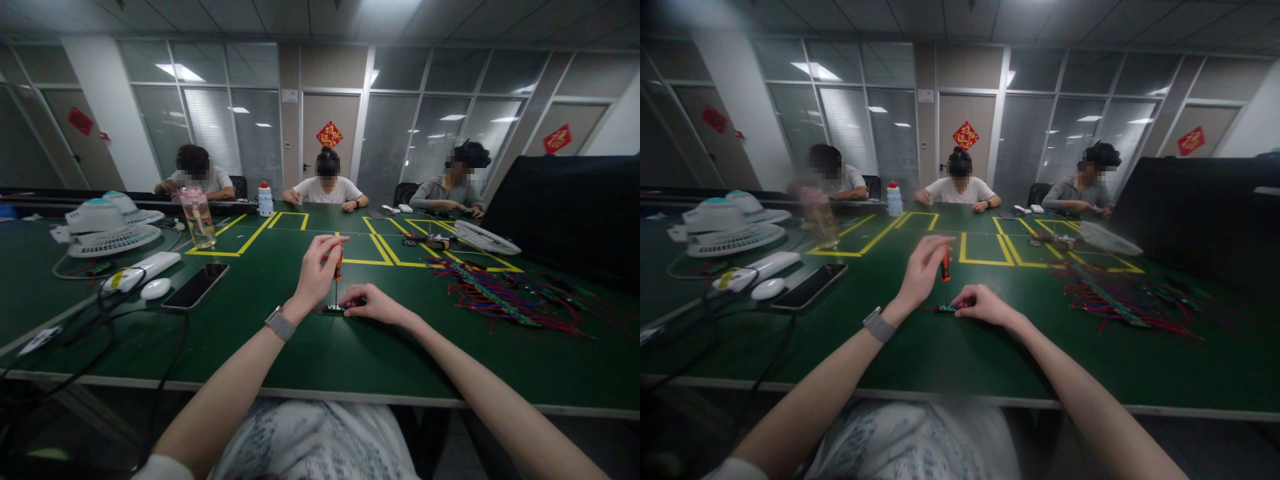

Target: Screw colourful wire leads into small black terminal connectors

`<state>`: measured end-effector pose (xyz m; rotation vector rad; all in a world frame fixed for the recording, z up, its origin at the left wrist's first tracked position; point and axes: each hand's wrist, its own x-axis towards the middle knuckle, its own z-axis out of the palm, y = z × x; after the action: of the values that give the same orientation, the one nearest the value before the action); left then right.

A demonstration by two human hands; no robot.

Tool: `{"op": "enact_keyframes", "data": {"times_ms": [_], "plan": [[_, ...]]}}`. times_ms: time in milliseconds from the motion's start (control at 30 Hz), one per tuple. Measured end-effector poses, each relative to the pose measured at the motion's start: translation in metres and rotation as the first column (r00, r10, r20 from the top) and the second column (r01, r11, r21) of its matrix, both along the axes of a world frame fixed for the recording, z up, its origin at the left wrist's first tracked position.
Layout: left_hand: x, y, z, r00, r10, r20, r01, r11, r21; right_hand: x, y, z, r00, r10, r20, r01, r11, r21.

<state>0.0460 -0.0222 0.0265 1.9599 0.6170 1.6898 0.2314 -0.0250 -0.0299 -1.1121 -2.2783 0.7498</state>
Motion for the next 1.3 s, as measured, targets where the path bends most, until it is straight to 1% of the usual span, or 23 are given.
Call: {"op": "enact_keyframes", "data": {"times_ms": [67,133,167,233,333,400,467,600,667,733,833,900,933,1067,1133,1200,1300], "plan": [[0.0018,0.0004,-0.0013,0.994,-0.099,0.041,0.1,0.994,-0.046,-0.0001,0.0,-0.0001,1.0,0.002,0.005,-0.002,1.0,0.0],[0.0027,0.0004,-0.0021,0.99,-0.122,0.071,0.128,0.989,-0.077,-0.0002,0.0002,-0.0005,1.0,0.003,0.004,-0.003,1.0,0.006],[0.0027,0.0002,-0.0022,0.992,-0.106,0.073,0.111,0.99,-0.082,-0.0003,0.0002,-0.0007,1.0,0.003,0.003,-0.003,1.0,0.01],[0.0016,-0.0007,-0.0013,0.998,-0.037,0.046,0.04,0.997,-0.061,-0.0004,0.0001,-0.0011,1.0,0.002,0.0,-0.002,1.0,0.017],[-0.001,-0.0022,0.0013,0.996,0.09,-0.017,-0.089,0.995,0.035,-0.0007,-0.0005,-0.0012,1.0,-0.001,0.001,0.001,1.0,0.022],[-0.0018,-0.0025,0.0024,0.991,0.13,-0.039,-0.127,0.989,0.073,-0.0008,-0.0009,-0.0009,1.0,0.001,0.001,-0.001,1.0,0.023],[-0.0014,-0.0016,0.002,0.995,0.087,-0.041,-0.084,0.995,0.058,-0.0008,-0.0009,-0.0007,1.0,0.008,0.0,-0.008,1.0,0.023],[0.0017,0.0017,-0.0026,0.995,-0.103,0.01,0.104,0.994,-0.03,-0.0006,-0.0003,-0.0008,1.0,0.014,-0.006,-0.014,0.999,0.029],[0.0025,0.0022,-0.0043,0.993,-0.117,0.029,0.118,0.992,-0.046,-0.0007,0.0001,-0.0011,1.0,0.013,-0.009,-0.013,1.0,0.028],[0.002,0.0012,-0.0042,0.998,-0.055,0.014,0.055,0.998,-0.024,-0.0009,0.0004,-0.0014,1.0,0.007,-0.01,-0.007,1.0,0.025],[0.0001,-0.0015,-0.0016,0.996,0.08,-0.043,-0.078,0.996,0.041,-0.0009,0.0008,-0.0022,1.0,-0.004,-0.01,0.004,1.0,0.021],[-0.0006,-0.0022,-0.0004,0.992,0.105,-0.065,-0.101,0.993,0.058,-0.0007,0.0012,-0.0029,1.0,-0.006,-0.014,0.007,1.0,0.02],[-0.0005,-0.0019,-0.0003,0.995,0.083,-0.064,-0.08,0.995,0.055,-0.0006,0.0013,-0.0032,1.0,-0.007,-0.016,0.008,1.0,0.022],[0.0026,0.001,-0.0034,0.996,-0.091,0.016,0.091,0.996,-0.02,-0.0005,0.0009,-0.003,1.0,-0.01,-0.016,0.011,0.999,0.031],[0.0039,0.0013,-0.0045,0.993,-0.109,0.047,0.112,0.992,-0.05,-0.0008,0.0,-0.0021,1.0,-0.011,-0.015,0.011,1.0,0.028],[0.0038,-0.0001,-0.0039,0.998,-0.053,0.027,0.054,0.998,-0.036,-0.0013,-0.0011,-0.0011,1.0,-0.011,-0.013,0.011,1.0,0.024],[0.0011,-0.0035,-0.0005,0.996,0.09,-0.024,-0.088,0.995,0.05,-0.0018,-0.002,-0.0004,1.0,-0.015,-0.012,0.015,1.0,0.02]]}}
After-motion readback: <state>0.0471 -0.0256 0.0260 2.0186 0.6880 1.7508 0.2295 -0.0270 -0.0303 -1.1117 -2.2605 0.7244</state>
